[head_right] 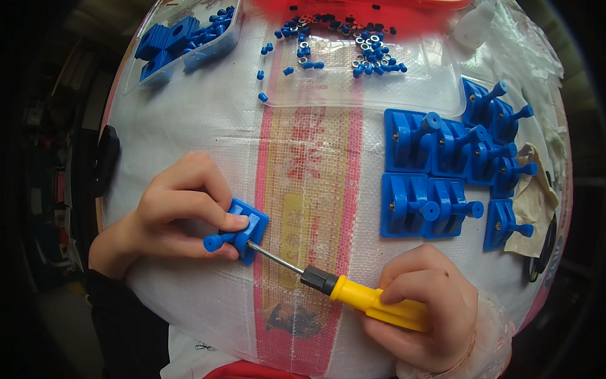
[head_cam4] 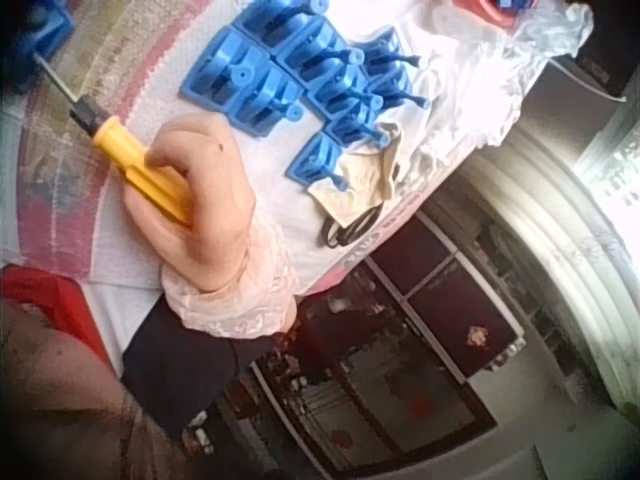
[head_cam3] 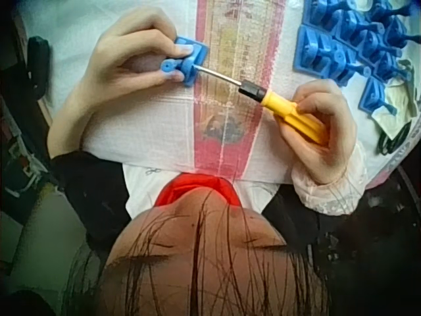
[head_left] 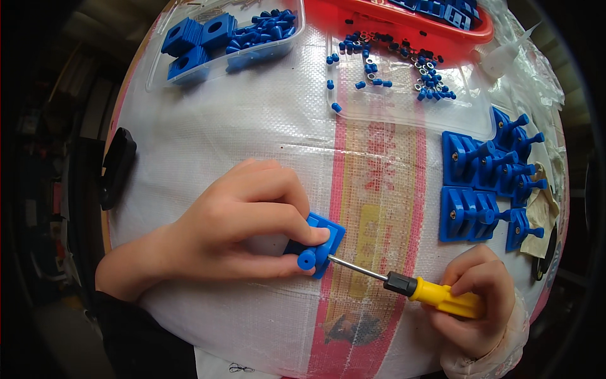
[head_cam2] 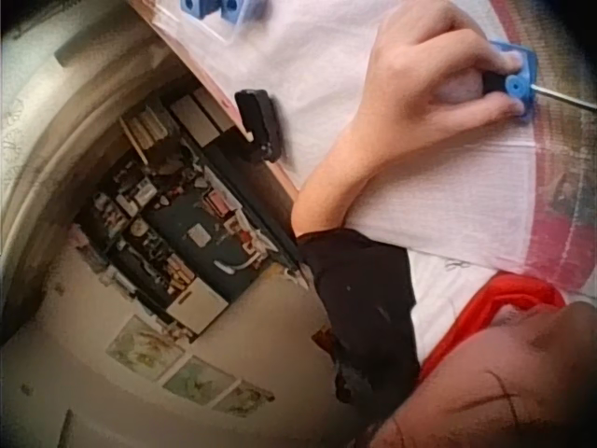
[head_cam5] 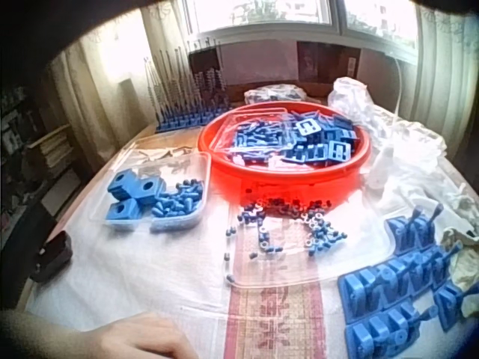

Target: Manually assemble blue plastic components using a screwdriver and small pins.

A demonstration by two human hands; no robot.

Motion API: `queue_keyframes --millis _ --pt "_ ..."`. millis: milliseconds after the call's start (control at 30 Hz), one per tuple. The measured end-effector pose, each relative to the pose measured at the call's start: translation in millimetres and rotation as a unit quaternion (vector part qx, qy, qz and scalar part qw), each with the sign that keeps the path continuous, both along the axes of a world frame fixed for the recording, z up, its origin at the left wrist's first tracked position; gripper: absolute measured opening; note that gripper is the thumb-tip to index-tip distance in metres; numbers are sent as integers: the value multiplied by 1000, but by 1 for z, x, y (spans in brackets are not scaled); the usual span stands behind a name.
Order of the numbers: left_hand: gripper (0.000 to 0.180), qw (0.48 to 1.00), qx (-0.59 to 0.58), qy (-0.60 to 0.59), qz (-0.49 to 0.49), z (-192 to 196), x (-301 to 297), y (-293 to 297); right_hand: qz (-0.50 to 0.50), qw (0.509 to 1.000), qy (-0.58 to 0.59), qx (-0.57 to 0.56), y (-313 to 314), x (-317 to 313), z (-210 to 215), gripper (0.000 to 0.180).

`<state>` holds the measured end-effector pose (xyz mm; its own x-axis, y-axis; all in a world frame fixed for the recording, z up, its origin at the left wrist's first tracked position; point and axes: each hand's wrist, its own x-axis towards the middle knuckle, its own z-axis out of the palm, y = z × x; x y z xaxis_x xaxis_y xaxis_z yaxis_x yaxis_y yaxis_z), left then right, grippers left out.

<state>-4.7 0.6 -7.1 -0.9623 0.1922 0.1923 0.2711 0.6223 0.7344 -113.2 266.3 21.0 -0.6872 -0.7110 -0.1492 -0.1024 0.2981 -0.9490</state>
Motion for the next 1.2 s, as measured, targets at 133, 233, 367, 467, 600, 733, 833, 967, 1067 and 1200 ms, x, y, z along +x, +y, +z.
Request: queue_keyframes --millis 133,233,367,467,600,733,833,967,1067,1200 --pt "27 1000 -11 -4 3 0 3 -1 141 962 234 21 -3 -12 -1 34" --pt "27 1000 -11 -2 1 1 2 -1 141 960 242 15 -1 -13 0 35" --pt "27 1000 -8 -1 3 0 1 -1 128 957 261 17 2 -13 -1 37" --pt "27 1000 -2 0 6 -1 3 -1 111 953 279 28 1 -10 -1 37" --pt "26 1000 -5 0 5 0 2 -1 98 957 271 32 3 -9 0 37" --pt "26 1000 -10 -3 5 1 2 -1 85 963 255 27 3 -11 -2 36" --pt "26 1000 -9 -3 5 0 2 -1 100 966 236 31 2 -13 -1 39" --pt "26 1000 -8 -3 1 0 2 -1 114 972 205 10 1 -15 -6 42" --pt "26 1000 -12 -2 2 1 2 -2 97 977 192 2 1 -12 -8 42" --pt "26 1000 -10 0 2 1 2 -2 105 975 195 14 0 -12 -5 43"
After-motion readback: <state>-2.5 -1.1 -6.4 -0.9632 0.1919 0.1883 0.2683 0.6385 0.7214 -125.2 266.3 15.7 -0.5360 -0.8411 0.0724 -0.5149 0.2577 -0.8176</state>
